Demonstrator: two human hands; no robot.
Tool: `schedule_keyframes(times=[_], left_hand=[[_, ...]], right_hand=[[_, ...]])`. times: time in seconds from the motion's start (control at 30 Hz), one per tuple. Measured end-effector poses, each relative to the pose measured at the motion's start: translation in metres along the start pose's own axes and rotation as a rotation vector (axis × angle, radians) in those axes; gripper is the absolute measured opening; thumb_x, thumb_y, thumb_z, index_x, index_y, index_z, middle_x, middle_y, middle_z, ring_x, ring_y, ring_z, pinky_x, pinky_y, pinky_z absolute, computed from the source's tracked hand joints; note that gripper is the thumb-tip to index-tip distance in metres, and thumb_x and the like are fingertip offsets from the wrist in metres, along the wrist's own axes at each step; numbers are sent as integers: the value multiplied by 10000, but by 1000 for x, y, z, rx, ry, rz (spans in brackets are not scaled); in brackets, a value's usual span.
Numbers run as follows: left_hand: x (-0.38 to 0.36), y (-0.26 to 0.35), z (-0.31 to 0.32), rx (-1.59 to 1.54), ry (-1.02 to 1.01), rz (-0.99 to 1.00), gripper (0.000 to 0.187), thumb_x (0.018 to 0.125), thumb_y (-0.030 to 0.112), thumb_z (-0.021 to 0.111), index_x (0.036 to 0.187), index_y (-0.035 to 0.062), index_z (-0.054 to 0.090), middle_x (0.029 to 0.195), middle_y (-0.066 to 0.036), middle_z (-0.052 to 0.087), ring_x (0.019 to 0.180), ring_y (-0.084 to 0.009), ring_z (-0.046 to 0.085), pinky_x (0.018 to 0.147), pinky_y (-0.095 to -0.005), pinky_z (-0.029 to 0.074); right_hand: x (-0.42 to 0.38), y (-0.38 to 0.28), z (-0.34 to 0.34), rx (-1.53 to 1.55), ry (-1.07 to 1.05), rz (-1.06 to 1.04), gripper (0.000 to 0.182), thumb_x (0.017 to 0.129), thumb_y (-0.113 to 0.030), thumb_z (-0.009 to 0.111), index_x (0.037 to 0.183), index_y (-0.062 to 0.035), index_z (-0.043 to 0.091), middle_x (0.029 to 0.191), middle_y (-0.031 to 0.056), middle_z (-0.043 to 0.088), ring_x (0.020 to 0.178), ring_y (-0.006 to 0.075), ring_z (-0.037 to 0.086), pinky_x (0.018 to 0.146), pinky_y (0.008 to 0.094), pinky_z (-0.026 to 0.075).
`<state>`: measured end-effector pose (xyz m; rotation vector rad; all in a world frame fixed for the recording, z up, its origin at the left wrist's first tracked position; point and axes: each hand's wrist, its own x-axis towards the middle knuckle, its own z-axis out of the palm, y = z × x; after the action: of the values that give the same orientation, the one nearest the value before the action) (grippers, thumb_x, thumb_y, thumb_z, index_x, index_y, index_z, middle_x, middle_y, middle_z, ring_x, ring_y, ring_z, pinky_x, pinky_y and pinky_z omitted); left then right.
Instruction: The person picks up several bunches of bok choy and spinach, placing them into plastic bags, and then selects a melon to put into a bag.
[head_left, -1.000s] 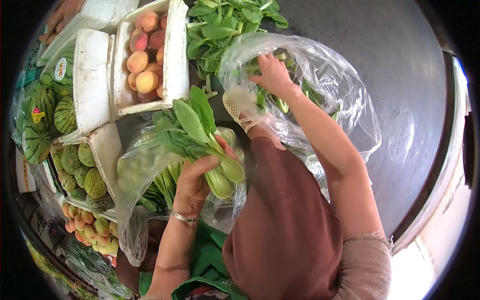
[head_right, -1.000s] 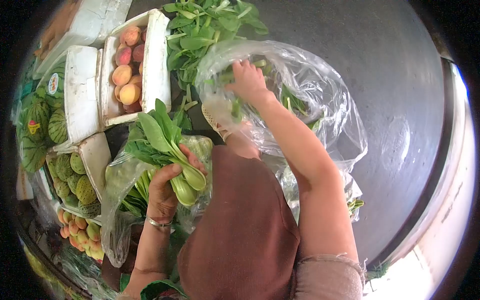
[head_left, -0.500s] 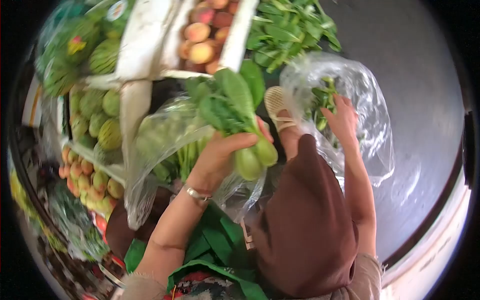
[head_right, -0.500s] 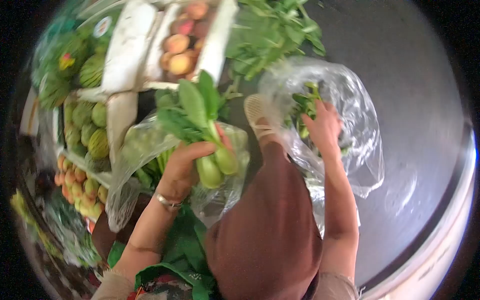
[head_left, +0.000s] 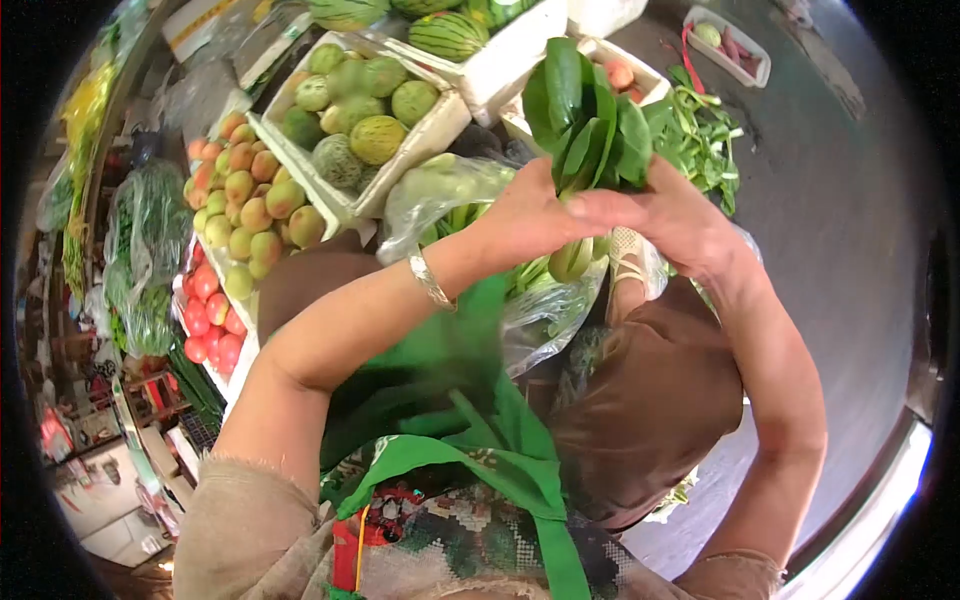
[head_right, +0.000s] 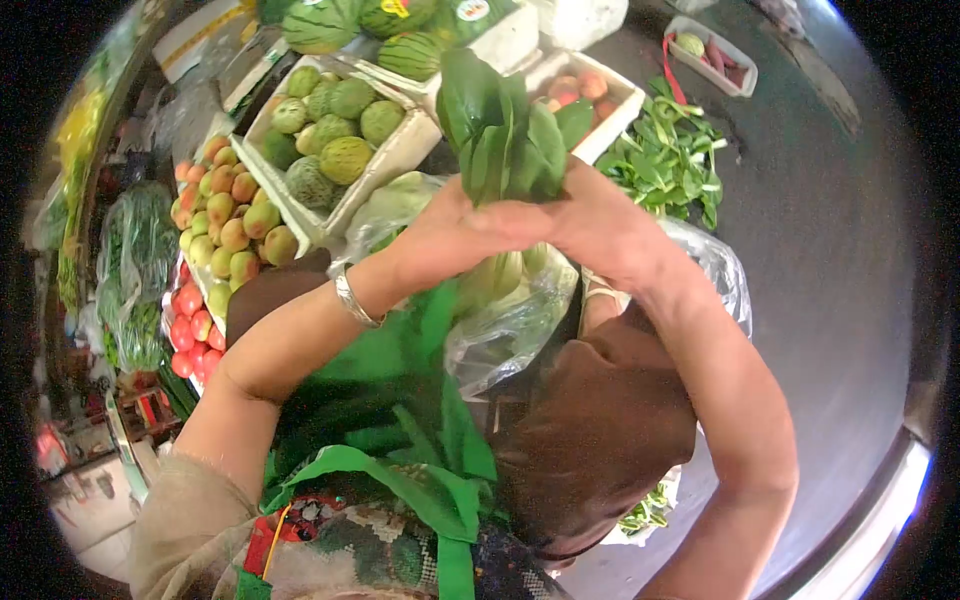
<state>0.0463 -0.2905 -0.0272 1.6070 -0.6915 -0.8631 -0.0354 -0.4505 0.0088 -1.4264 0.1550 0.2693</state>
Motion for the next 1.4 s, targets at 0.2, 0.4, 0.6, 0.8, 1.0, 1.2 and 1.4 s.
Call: schedule_keyframes(times=[0.2, 0.4, 0.6, 0.8, 1.0, 1.2, 1.4], left_hand=[[-32, 20, -53, 248, -72, 67, 550, 744, 144, 778, 1243, 43, 571, 1153, -90, 655, 1129, -157, 558, 1004, -315, 400], [-92, -33, -130, 1038, 209, 277, 739, 676, 309, 802, 1303, 61, 498, 1186, -156, 565, 1065, -338, 572, 912, -417, 461], [-91, -73, -149, 765, 221, -208, 600, 777, 155, 627, 1333, 84, 415, 967, -237, 615, 943, -429, 590, 828, -474, 478], [-94, -44, -157, 230, 323, -49, 434, 803, 59, 565, 1235, 61, 527, 740, -29, 567, 601, -93, 520, 512, -255, 420], [-99, -17, -150, 159, 294, 9, 431, 813, 55, 573, 1243, 48, 545, 895, -42, 615, 755, -96, 543, 676, -258, 464], [-92, -12, -152, 91, 276, 24, 399, 814, 76, 581, 1212, 50, 579, 941, -39, 607, 797, -98, 531, 727, -268, 470], [-76, -41, -147, 30, 324, 138, 319, 771, 109, 616, 1085, 52, 633, 756, -29, 586, 668, -118, 539, 598, -281, 452]], right_hand=[[37, -2, 63, 252, 186, -89, 389, 822, -110, 716, 1169, 4, 584, 1070, 85, 664, 974, 166, 619, 869, 318, 502], [39, 57, 73, -118, 306, 18, 320, 836, -55, 670, 1134, 31, 595, 1011, 134, 685, 920, 200, 648, 829, 347, 523], [60, 121, 112, -930, -103, 45, 450, 749, -45, 626, 1193, -17, 559, 1007, 224, 648, 984, 422, 599, 856, 476, 469], [131, 187, 131, -1258, -77, -402, 410, 804, -48, 503, 1208, -68, 566, 1082, 219, 622, 1074, 414, 550, 928, 512, 401], [162, 211, 182, -732, 170, -332, 464, 934, -224, 371, 1375, -124, 472, 1397, 155, 472, 1288, 351, 425, 1040, 477, 321], [161, 212, 158, -1043, 28, -331, 532, 907, -184, 429, 1434, -126, 387, 1463, 149, 393, 1375, 323, 320, 1088, 510, 233], [92, 185, 155, -1483, 90, -533, 393, 788, -128, 538, 1180, -136, 576, 1081, 113, 547, 1078, 284, 507, 929, 453, 369]])
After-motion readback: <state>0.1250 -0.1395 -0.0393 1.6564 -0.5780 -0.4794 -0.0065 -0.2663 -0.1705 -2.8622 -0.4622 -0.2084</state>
